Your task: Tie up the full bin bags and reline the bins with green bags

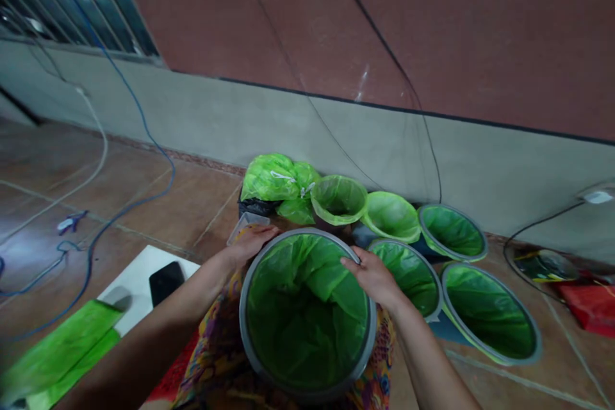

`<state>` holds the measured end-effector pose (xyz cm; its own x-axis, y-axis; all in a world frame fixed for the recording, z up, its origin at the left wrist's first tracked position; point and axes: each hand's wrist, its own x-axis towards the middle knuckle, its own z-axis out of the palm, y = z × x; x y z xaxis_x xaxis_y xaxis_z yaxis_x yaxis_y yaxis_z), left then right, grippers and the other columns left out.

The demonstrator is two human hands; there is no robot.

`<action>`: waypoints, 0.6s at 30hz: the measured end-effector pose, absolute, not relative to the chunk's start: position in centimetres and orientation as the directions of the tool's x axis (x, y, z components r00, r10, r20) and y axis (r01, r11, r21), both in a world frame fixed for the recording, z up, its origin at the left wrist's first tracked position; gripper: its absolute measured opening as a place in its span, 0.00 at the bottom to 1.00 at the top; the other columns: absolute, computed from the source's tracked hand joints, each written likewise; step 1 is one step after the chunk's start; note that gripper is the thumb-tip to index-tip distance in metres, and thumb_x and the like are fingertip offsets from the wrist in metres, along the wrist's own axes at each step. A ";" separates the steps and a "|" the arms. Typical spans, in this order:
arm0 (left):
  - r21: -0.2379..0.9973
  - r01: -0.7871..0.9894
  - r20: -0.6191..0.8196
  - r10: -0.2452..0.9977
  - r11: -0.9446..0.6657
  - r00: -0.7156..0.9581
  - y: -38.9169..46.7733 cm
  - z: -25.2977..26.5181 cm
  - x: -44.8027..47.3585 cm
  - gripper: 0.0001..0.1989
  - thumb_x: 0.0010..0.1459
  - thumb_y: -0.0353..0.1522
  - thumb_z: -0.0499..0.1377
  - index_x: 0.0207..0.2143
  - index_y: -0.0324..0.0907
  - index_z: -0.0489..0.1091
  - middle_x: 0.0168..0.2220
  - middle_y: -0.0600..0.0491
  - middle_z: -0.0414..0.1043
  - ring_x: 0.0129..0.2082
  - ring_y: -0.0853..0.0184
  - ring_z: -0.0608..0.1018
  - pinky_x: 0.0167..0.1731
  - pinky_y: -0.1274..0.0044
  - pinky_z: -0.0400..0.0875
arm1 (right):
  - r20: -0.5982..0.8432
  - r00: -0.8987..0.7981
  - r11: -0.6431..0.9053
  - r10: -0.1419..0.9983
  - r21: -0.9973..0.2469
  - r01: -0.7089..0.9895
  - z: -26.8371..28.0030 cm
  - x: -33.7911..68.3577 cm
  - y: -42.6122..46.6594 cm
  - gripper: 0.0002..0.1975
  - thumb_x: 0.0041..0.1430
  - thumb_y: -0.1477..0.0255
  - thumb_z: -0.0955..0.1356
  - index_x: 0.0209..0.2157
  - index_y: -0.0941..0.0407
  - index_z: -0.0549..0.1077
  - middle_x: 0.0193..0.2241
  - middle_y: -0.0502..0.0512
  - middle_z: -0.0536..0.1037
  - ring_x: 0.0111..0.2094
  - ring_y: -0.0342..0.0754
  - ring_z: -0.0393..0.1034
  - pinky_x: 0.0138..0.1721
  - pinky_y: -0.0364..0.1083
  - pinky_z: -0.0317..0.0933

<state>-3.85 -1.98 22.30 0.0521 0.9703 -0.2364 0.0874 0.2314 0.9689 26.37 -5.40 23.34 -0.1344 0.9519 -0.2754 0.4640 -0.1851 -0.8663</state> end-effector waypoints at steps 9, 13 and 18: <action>0.980 0.015 -0.196 0.980 0.196 -0.024 -8.7 22.0 -4.1 0.20 0.56 0.47 0.54 0.26 0.39 0.70 0.23 0.55 0.69 0.23 0.72 0.67 0.25 0.79 0.64 | -0.266 0.031 -0.249 0.964 -0.850 0.463 22.5 27.1 -5.6 0.22 0.47 0.51 0.69 0.35 0.54 0.78 0.35 0.55 0.81 0.41 0.55 0.74 0.42 0.48 0.65; 0.986 0.091 -0.130 0.987 0.138 -0.090 -6.3 20.0 -3.3 0.20 0.54 0.47 0.55 0.23 0.39 0.68 0.21 0.56 0.66 0.23 0.72 0.65 0.23 0.79 0.62 | -0.308 0.181 -0.357 0.934 -0.826 0.436 20.3 27.5 -6.0 0.21 0.45 0.52 0.69 0.35 0.53 0.77 0.38 0.56 0.82 0.44 0.56 0.74 0.43 0.49 0.67; 0.967 0.175 -0.154 0.973 0.184 -0.173 -4.3 15.3 -2.4 0.22 0.57 0.47 0.50 0.20 0.41 0.65 0.21 0.55 0.66 0.24 0.69 0.67 0.27 0.77 0.64 | -0.368 0.301 -0.464 0.880 -0.806 0.369 15.8 28.1 -5.9 0.20 0.44 0.53 0.68 0.33 0.54 0.76 0.38 0.57 0.82 0.44 0.58 0.75 0.43 0.50 0.69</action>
<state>-2.40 -4.28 15.33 -0.1733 0.9727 -0.1541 0.1747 0.1843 0.9672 28.12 -5.93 15.76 0.3010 0.8795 -0.3685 0.3687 -0.4637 -0.8056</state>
